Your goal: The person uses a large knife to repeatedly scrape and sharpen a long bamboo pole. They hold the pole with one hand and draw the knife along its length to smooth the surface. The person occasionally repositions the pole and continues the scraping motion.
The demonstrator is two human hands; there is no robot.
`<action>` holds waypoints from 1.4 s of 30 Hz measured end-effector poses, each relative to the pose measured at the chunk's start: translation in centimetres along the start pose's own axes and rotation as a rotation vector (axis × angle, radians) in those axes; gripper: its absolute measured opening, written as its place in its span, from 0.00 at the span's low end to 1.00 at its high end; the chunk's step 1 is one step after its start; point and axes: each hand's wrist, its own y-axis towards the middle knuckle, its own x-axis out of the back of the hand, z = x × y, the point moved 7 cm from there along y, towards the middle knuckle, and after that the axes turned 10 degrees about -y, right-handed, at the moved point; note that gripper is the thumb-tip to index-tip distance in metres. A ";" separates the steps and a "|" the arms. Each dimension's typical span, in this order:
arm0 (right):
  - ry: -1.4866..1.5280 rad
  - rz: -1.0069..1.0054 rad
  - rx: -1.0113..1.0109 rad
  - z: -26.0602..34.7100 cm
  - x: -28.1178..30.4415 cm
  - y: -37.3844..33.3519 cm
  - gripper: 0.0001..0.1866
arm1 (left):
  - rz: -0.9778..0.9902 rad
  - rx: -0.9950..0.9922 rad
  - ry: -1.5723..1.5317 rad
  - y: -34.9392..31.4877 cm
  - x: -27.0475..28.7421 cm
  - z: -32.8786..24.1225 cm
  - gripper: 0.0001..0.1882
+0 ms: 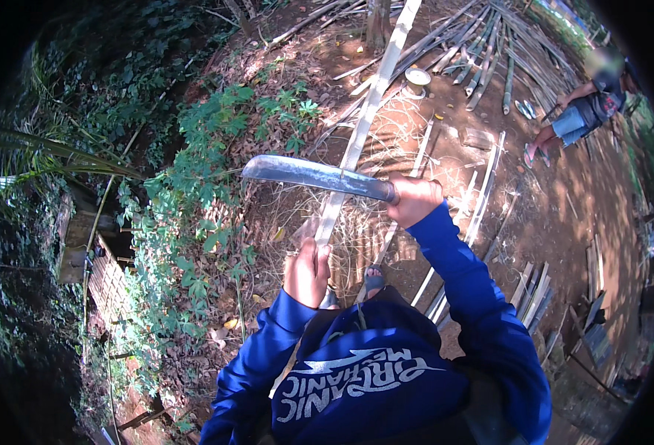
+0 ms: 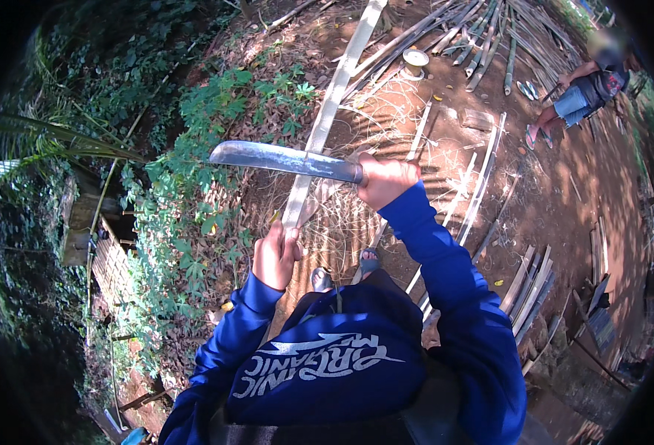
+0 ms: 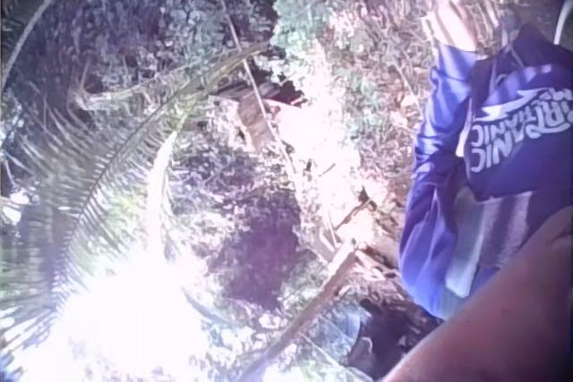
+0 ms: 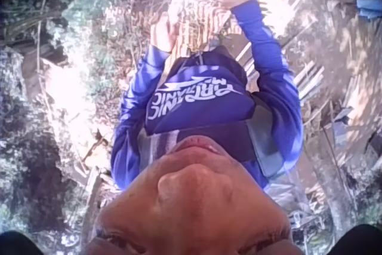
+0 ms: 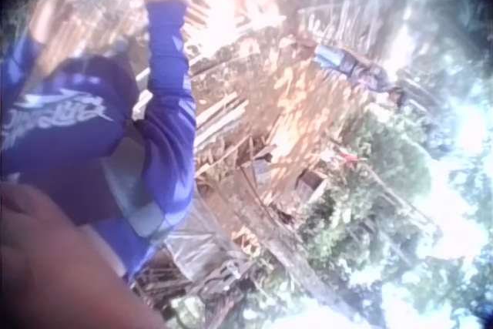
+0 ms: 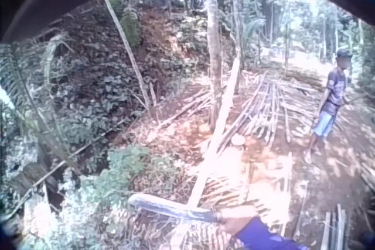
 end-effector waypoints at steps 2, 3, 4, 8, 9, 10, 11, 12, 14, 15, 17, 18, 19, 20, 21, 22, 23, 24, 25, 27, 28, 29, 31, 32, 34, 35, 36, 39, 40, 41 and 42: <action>0.031 -0.007 0.024 0.9 -0.4 -0.6 0.11 | 0.014 -0.064 -0.043 0.8 0.6 -0.7 0.11; 0.047 -0.011 0.042 1.7 -0.5 -0.9 0.11 | 0.018 -0.055 -0.015 0.9 0.6 -0.7 0.10; 0.044 0.041 0.155 3.8 1.4 -1.3 0.12 | 0.023 -0.045 0.010 1.0 0.6 -0.7 0.09; 0.053 0.200 -0.033 -0.8 -0.6 1.8 0.14 | -0.095 -0.309 -0.001 -0.8 0.8 -2.7 0.08; -0.043 0.191 0.013 -1.8 0.1 2.3 0.12 | -0.056 -0.197 0.013 -0.6 0.5 -2.5 0.09; 0.014 0.153 0.059 -1.8 -0.4 2.6 0.10 | -0.016 -0.085 0.028 -0.3 0.3 -2.3 0.09; 0.019 0.135 0.024 -1.3 -0.6 2.0 0.10 | -0.008 -0.087 -0.010 0.1 0.5 -2.1 0.09; 0.013 0.106 -0.012 -0.7 -0.2 1.8 0.09 | -0.002 -0.103 -0.053 0.9 0.8 -2.0 0.10; -0.003 0.236 0.044 1.4 -0.9 0.9 0.08 | -0.007 -0.141 -0.046 0.9 0.9 -0.7 0.09; -0.002 0.130 0.200 3.2 1.2 0.2 0.07 | 0.018 -0.240 -0.002 0.8 0.8 -1.3 0.09; -0.032 0.128 0.102 -0.2 0.6 2.1 0.07 | 0.040 -0.144 -0.090 -0.1 0.6 -1.1 0.08; -0.045 0.122 0.048 -2.5 0.2 3.4 0.08 | 0.042 0.046 -0.215 -0.9 0.4 -1.6 0.08; -0.052 0.123 0.000 -3.4 0.2 3.8 0.08 | 0.046 0.093 -0.276 -1.3 -0.5 0.2 0.07; -0.032 0.158 -0.009 -3.0 -0.2 3.5 0.09 | 0.058 -0.032 -0.128 -1.2 -0.2 1.5 0.07; -0.032 0.189 -0.022 -2.6 -0.1 3.2 0.09 | 0.073 -0.168 0.003 -0.5 0.0 2.8 0.07; -0.028 0.211 -0.034 -2.1 0.0 3.2 0.09 | 0.088 -0.099 -0.091 -0.1 0.1 2.7 0.07; -0.019 0.205 -0.054 -1.4 -0.3 2.1 0.11 | 0.099 -0.027 -0.189 0.2 0.1 2.5 0.08; -0.038 0.213 0.058 0.3 -0.3 1.2 0.10 | 0.088 0.048 -0.282 0.2 0.4 2.5 0.09; -0.058 0.221 0.164 1.7 -0.1 0.4 0.09 | 0.112 -0.058 -0.242 0.3 0.3 2.7 0.08; -0.090 0.247 0.220 1.8 0.1 1.2 0.08 | 0.112 -0.136 -0.153 -0.5 0.6 3.0 0.06; -0.102 0.269 0.165 -0.2 -0.3 3.0 0.08 | 0.109 0.068 -0.214 -1.3 0.7 2.9 0.07; -0.157 -0.042 0.054 -4.9 -1.1 4.5 0.08 | 0.103 0.265 -0.271 -2.3 0.8 2.6 0.07; -0.071 0.036 0.083 -6.4 0.0 6.5 0.11 | 0.092 0.198 -0.187 -1.3 1.1 2.5 0.09; -0.039 0.014 0.080 -5.3 0.2 5.7 0.11 | 0.088 0.163 -0.145 -0.8 1.3 2.8 0.09; -0.104 0.131 0.069 -2.8 -1.3 3.8 0.09 | 0.088 0.312 -0.196 -0.7 1.6 4.3 0.11; -0.008 0.387 0.131 -0.5 -1.4 3.1 0.07 | 0.076 0.269 -0.205 -0.9 1.7 4.5 0.11; -0.104 0.360 0.298 1.8 -1.2 1.4 0.06 | 0.056 0.229 -0.212 -1.4 1.7 4.6 0.11; -0.075 0.417 0.179 -2.2 -1.9 4.8 0.07 | 0.095 0.305 -0.376 -4.8 0.4 4.5 0.08; 0.036 0.397 -0.054 -7.2 -3.4 7.1 0.07 | 0.099 0.295 -0.455 -6.0 0.2 3.5 0.08; -0.117 0.257 -0.046 -11.0 -3.8 8.5 0.08 | 0.128 0.285 -0.422 -5.8 -0.2 3.7 0.08; -0.264 0.128 -0.038 -13.2 -3.8 8.6 0.09 | 0.158 0.286 -0.384 -6.0 -0.4 4.1 0.09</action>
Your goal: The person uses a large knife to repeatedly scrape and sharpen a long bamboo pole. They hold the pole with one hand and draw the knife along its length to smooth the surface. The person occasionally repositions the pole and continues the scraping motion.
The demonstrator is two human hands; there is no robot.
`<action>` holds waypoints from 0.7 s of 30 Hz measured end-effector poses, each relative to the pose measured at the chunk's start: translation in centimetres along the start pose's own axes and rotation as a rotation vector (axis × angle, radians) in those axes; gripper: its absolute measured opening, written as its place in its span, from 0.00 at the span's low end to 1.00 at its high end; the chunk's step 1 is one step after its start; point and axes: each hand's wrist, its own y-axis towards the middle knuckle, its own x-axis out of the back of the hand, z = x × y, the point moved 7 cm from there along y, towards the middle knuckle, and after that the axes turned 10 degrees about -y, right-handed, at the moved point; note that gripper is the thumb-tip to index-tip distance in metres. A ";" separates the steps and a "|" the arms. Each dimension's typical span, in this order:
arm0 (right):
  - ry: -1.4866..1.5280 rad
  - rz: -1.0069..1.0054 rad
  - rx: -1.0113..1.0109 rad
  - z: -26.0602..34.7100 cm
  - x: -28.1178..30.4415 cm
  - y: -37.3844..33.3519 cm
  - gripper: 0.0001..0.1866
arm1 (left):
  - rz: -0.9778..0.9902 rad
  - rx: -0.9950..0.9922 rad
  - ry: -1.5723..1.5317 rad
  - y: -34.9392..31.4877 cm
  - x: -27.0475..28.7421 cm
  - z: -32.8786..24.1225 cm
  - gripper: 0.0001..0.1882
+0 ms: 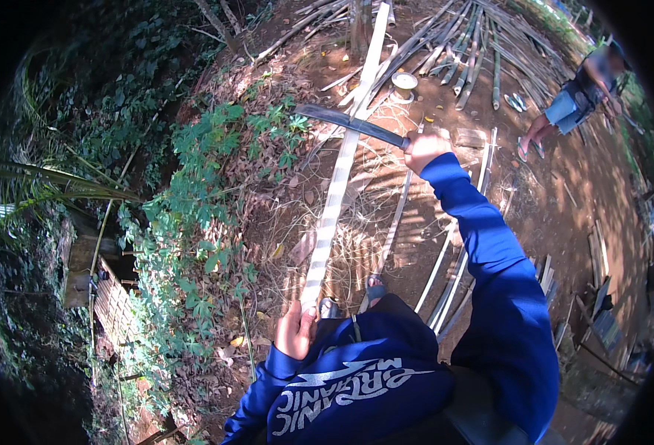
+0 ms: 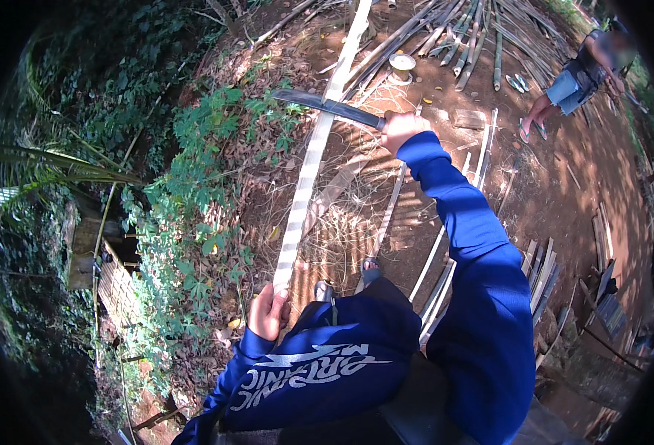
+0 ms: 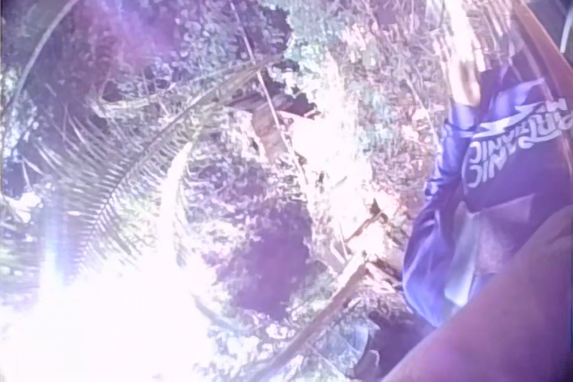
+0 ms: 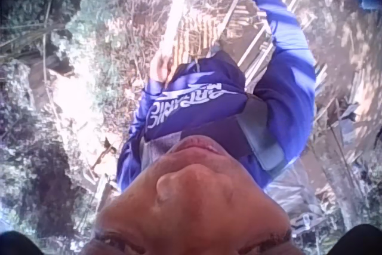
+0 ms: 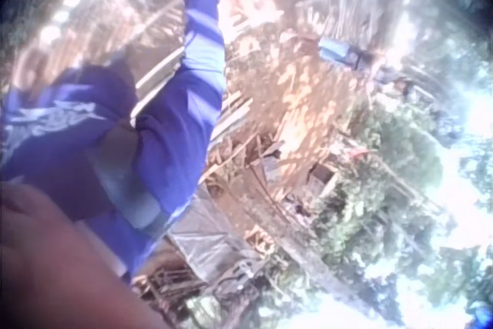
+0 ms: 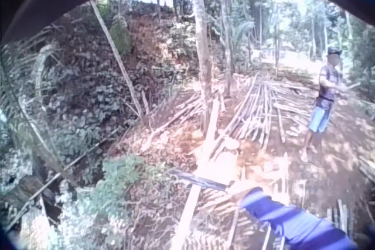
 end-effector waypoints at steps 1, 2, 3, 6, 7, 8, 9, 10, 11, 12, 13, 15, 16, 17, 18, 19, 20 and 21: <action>-0.006 0.128 0.002 1.3 0.8 0.3 0.10 | -0.031 -0.011 0.154 0.3 1.0 0.7 0.10; 0.100 -0.006 0.016 3.4 1.1 -1.3 0.09 | -0.060 -0.020 0.309 0.4 2.1 1.2 0.11; 0.248 0.217 0.015 5.1 1.2 -2.3 0.09 | -0.071 -0.012 0.300 0.6 2.3 0.9 0.12; 0.075 0.435 0.425 12.6 2.5 -7.2 0.16 | -0.086 0.026 0.255 0.0 2.8 1.4 0.16; 0.071 0.427 0.435 12.3 2.4 -7.0 0.13 | -0.056 0.067 0.276 -0.2 3.0 2.0 0.15; 0.066 0.420 0.446 11.6 2.0 -6.6 0.11 | -0.067 0.095 0.216 -1.4 3.0 2.3 0.15; 0.166 0.283 0.263 8.5 1.6 -4.0 0.10 | -0.045 0.072 0.177 -3.0 3.6 3.9 0.15; 0.253 0.147 0.063 3.8 0.7 -1.1 0.10 | -0.005 0.043 0.136 -4.0 4.1 5.1 0.15; 0.044 -0.076 0.071 -0.4 -1.3 0.7 0.09 | 0.041 0.033 0.056 -3.9 3.3 4.8 0.11; -0.165 -0.272 0.091 -2.4 -2.9 0.4 0.08 | 0.062 0.040 0.201 -2.6 2.2 2.3 0.11; -0.012 -0.014 0.068 -0.5 -2.3 1.0 0.10 | -0.009 -0.002 0.154 -2.0 3.4 4.1 0.11; 0.119 -0.001 0.210 5.5 -1.3 -3.1 0.11 | -0.061 0.061 0.057 -0.5 4.1 4.7 0.14; 0.281 0.228 0.172 9.1 1.8 -4.4 0.12 | -0.077 0.036 0.086 -1.0 4.0 3.3 0.15; 0.172 0.321 0.332 11.7 2.4 -6.2 0.13 | -0.072 0.003 0.112 -0.8 3.4 2.2 0.15; 0.031 0.278 0.564 13.8 4.2 -7.8 0.15 | -0.067 -0.026 0.135 -0.9 3.1 1.7 0.15; 0.040 0.283 0.552 12.9 3.7 -7.0 0.14 | -0.051 -0.005 0.142 -1.1 3.1 2.0 0.15; 0.045 0.242 0.424 8.7 1.6 -4.1 0.12 | -0.044 -0.003 0.106 -2.0 3.6 3.5 0.16; 0.065 0.199 0.291 4.3 -0.9 -1.3 0.11 | -0.054 -0.006 0.105 -2.8 3.7 3.6 0.16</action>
